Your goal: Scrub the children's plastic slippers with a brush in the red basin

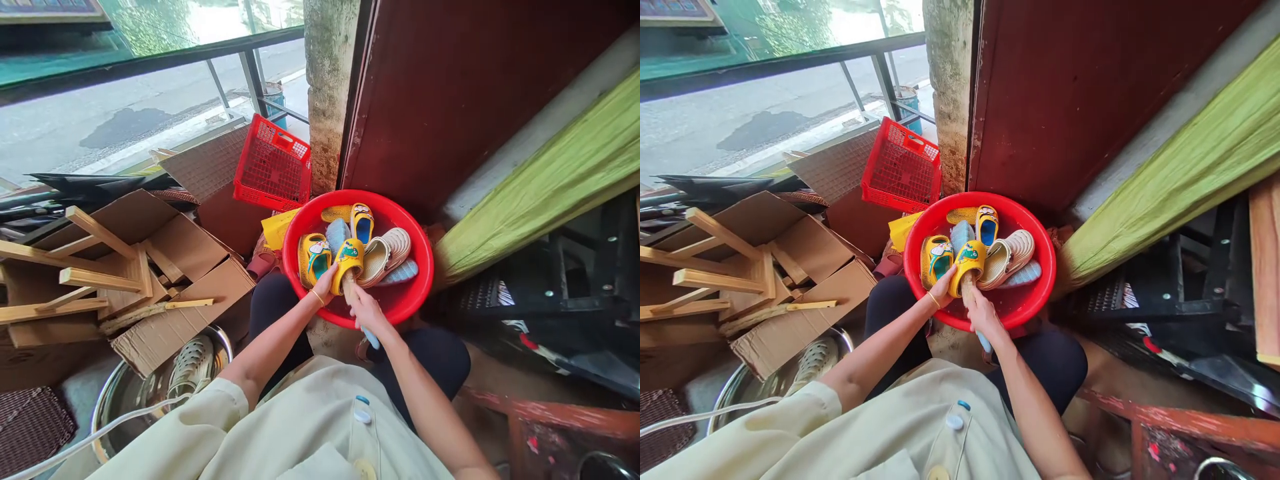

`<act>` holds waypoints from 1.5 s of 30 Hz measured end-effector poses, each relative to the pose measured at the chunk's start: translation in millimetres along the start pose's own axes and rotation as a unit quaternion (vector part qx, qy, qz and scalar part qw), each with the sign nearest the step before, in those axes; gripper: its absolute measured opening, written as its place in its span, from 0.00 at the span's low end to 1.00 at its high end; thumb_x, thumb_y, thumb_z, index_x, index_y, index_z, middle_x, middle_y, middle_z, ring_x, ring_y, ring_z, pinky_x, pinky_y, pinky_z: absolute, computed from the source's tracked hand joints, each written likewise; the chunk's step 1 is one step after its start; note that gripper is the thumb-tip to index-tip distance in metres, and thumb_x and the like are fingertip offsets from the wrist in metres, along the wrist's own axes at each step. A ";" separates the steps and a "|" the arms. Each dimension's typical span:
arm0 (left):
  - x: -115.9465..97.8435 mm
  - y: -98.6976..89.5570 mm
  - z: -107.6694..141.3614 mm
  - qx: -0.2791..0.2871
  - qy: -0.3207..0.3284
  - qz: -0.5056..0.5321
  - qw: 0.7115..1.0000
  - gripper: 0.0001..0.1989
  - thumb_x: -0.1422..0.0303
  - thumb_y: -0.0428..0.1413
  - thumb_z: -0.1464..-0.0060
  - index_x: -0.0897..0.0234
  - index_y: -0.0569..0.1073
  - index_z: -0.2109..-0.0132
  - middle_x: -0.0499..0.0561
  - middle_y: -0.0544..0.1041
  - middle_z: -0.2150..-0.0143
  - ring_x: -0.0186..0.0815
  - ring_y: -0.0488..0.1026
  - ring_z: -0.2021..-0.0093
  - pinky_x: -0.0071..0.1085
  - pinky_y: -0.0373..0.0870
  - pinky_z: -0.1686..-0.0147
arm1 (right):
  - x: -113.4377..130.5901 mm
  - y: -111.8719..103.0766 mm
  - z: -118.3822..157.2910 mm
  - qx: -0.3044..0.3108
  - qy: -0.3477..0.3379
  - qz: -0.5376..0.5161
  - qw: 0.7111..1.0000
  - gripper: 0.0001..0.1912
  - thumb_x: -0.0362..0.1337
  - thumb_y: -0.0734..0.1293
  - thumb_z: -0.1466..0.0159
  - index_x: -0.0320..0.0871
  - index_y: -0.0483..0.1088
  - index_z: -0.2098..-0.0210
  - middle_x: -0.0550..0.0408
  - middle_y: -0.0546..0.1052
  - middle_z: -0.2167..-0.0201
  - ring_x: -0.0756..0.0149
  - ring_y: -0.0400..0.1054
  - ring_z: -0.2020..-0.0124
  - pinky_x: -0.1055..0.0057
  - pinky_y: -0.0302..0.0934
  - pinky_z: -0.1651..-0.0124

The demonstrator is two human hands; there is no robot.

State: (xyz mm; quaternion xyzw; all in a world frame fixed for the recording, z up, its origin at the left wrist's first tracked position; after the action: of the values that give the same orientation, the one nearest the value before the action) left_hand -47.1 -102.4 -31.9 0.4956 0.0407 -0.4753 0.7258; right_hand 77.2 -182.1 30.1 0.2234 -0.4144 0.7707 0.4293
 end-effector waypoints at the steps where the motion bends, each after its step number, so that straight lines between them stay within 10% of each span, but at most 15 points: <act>1: 2.1 0.7 1.2 0.008 0.009 -0.011 1.000 0.23 0.54 0.58 0.37 0.67 0.76 0.44 0.55 0.82 0.63 0.36 0.79 0.69 0.30 0.75 0.68 | 6.5 1.1 -12.3 -0.027 0.001 -0.025 0.999 0.26 0.44 0.56 0.26 0.48 0.60 0.30 0.62 0.73 0.77 0.73 0.65 0.87 0.78 0.59 0.83; 8: 0.2 -2.3 0.6 0.030 0.053 -0.050 0.997 0.28 0.52 0.62 0.42 0.66 0.72 0.42 0.51 0.80 0.67 0.32 0.73 0.77 0.27 0.70 0.75 | 28.1 -5.5 -53.6 -0.043 -0.015 -0.084 0.995 0.13 0.38 0.57 0.28 0.44 0.68 0.49 0.64 0.69 0.80 0.74 0.64 0.86 0.80 0.57 0.84; 20: -3.6 -7.2 -1.8 -0.042 0.045 0.008 0.998 0.27 0.56 0.60 0.39 0.66 0.72 0.38 0.55 0.83 0.55 0.40 0.81 0.59 0.36 0.78 0.52 | -3.8 -38.4 26.0 0.183 -0.054 -0.039 0.981 0.21 0.43 0.62 0.29 0.45 0.69 0.39 0.64 0.71 0.79 0.74 0.62 0.88 0.78 0.57 0.84; 27: 2.0 -1.0 2.4 -0.037 0.018 -0.020 0.999 0.24 0.54 0.58 0.38 0.68 0.75 0.44 0.57 0.83 0.58 0.43 0.82 0.59 0.36 0.79 0.56 | 12.1 -23.8 -15.4 0.008 -0.008 -0.107 0.994 0.22 0.39 0.59 0.27 0.45 0.63 0.35 0.66 0.69 0.81 0.75 0.62 0.87 0.81 0.57 0.82; 32: 0.2 -7.3 5.6 -0.025 0.036 -0.038 0.998 0.23 0.55 0.58 0.38 0.68 0.74 0.43 0.56 0.83 0.59 0.39 0.81 0.65 0.34 0.79 0.59 | 28.9 -14.3 -43.4 0.008 -0.020 -0.113 0.993 0.15 0.36 0.58 0.27 0.43 0.68 0.45 0.65 0.68 0.81 0.75 0.62 0.86 0.81 0.58 0.81; 38: -0.9 -8.8 4.6 -0.033 0.071 -0.012 0.997 0.23 0.57 0.61 0.41 0.64 0.74 0.42 0.53 0.83 0.56 0.39 0.81 0.58 0.33 0.78 0.54 | 5.1 -35.2 -6.1 0.146 -0.045 -0.045 0.987 0.18 0.37 0.63 0.32 0.45 0.71 0.44 0.65 0.70 0.82 0.74 0.62 0.87 0.81 0.55 0.83; 45: -21.9 9.5 5.1 -0.060 0.175 -0.063 0.981 0.33 0.66 0.69 0.54 0.59 0.72 0.39 0.49 0.82 0.52 0.38 0.79 0.51 0.31 0.73 0.48 | -36.1 -63.1 48.6 0.143 -0.065 -0.037 0.987 0.30 0.44 0.65 0.32 0.47 0.65 0.31 0.65 0.71 0.78 0.75 0.61 0.85 0.79 0.56 0.84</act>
State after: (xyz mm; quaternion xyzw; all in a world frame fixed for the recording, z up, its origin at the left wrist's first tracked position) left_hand -54.2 -91.5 -11.3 0.5229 0.2266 -0.4225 0.7048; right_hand 149.3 -221.5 60.2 0.3473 -0.3181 0.7895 0.3936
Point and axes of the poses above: each hand's wrist, its own z-axis away from the middle knuckle, its own y-axis out of the palm, x = y × z, the point moved 2 cm from there along -z, towards the middle knuckle
